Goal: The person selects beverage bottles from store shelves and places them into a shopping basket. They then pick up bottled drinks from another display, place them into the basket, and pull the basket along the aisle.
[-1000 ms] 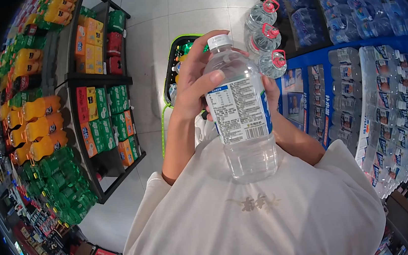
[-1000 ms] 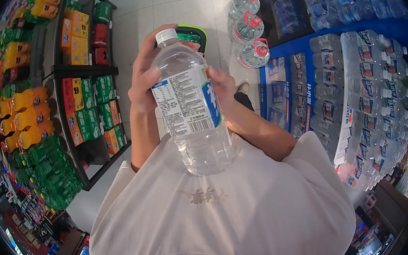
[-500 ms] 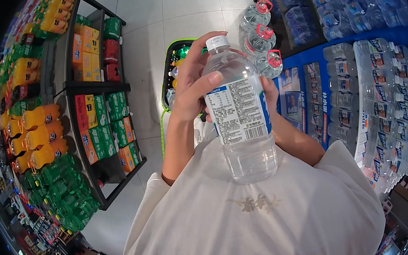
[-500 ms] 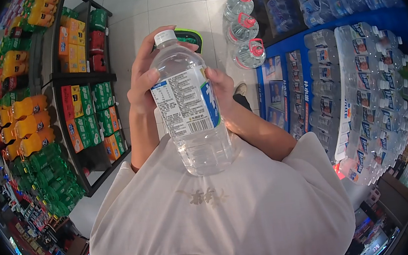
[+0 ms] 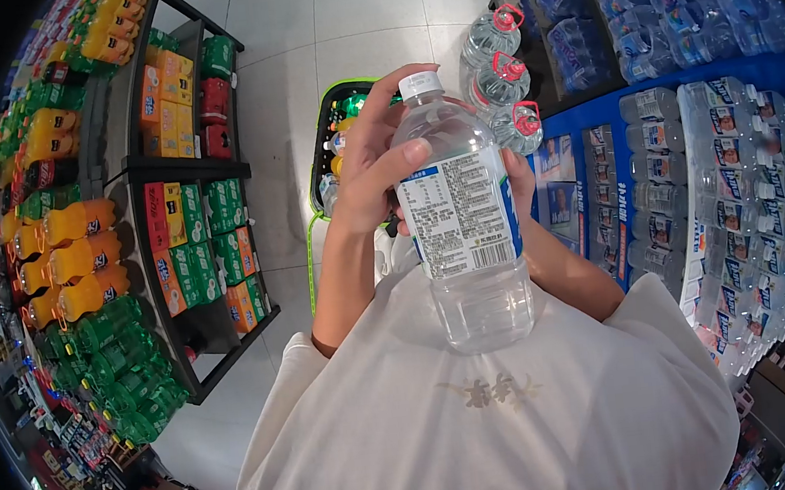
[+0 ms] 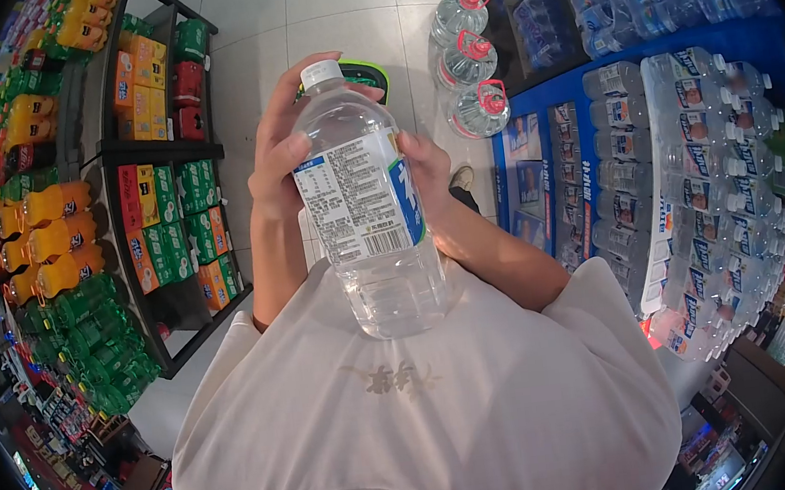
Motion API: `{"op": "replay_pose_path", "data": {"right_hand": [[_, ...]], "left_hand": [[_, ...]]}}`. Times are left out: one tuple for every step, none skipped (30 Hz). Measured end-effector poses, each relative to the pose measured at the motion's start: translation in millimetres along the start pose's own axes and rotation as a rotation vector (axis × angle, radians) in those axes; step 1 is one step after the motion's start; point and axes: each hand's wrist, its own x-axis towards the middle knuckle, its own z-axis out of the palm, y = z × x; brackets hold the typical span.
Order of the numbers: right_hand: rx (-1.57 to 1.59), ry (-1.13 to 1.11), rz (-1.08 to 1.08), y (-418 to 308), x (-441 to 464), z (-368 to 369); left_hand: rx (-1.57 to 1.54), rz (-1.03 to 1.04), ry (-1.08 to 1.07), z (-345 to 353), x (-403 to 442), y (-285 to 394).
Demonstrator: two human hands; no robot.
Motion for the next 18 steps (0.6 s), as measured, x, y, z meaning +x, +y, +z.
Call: {"op": "replay_pose_path", "data": {"right_hand": [[0.003, -0.003, -0.002, -0.4, -0.2, 0.0], [0.004, -0.006, -0.001, -0.7, -0.3, -0.8], [0.006, -0.009, -0.003, -0.9, -0.3, -1.2], [0.007, -0.012, -0.004, -1.2, -0.4, -1.7], [0.009, -0.015, -0.006, -1.5, -0.3, -2.0], [0.009, -0.019, -0.008, -2.0, -0.3, -2.4], [0.009, -0.023, -0.01, -2.5, -0.3, -2.8], [0.008, -0.029, -0.01, -2.9, -0.4, -3.1], [0.012, -0.029, -0.011, -3.5, -0.7, -2.7], [0.016, -0.029, -0.012, -4.1, -1.0, -2.3], [0.024, -0.024, -0.014, -4.8, -2.1, -0.3], [0.023, -0.029, -0.015, -5.4, -2.3, 0.2], [0.023, -0.034, -0.017, -6.0, -2.5, 0.7], [0.013, -0.049, -0.019, -7.1, -2.3, 0.3], [0.013, -0.054, -0.021, -7.5, -2.3, -0.5], [0.014, -0.06, -0.023, -7.8, -2.4, -1.2], [0.024, -0.056, -0.024, -7.3, -2.5, -2.9], [0.035, -0.05, -0.027, -7.7, -2.9, -1.5]], "left_hand": [[0.003, 0.003, -0.005, 0.3, 0.3, -0.7], [0.006, 0.007, -0.009, 0.1, 0.9, -1.4], [0.009, 0.011, -0.014, 0.3, 1.5, -1.8], [0.009, 0.01, -0.011, 0.9, 1.7, -1.8], [0.009, 0.01, -0.009, 1.8, 1.6, -1.7], [0.009, 0.009, -0.006, 2.7, 1.7, -1.4], [0.006, 0.012, -0.007, 3.7, 2.0, -1.3], [0.002, 0.014, -0.008, 4.8, 2.3, -1.2], [-0.002, 0.016, -0.009, 5.5, 2.7, -1.2], [-0.011, 0.023, -0.018, 5.2, 3.3, -2.0], [-0.019, 0.03, -0.027, 4.3, 3.7, -3.6], [-0.028, 0.036, -0.036, 3.4, 4.1, -5.3], [-0.03, 0.047, -0.039, 2.9, 4.4, -6.8], [-0.031, 0.057, -0.042, 2.6, 4.9, -8.4], [-0.034, 0.068, -0.046, 2.1, 5.5, -10.0], [-0.023, 0.065, -0.048, 0.9, 6.0, -11.5], [-0.012, 0.063, -0.049, -0.8, 6.4, -12.8], [-0.002, 0.061, -0.051, -1.6, 6.8, -13.3]]}}
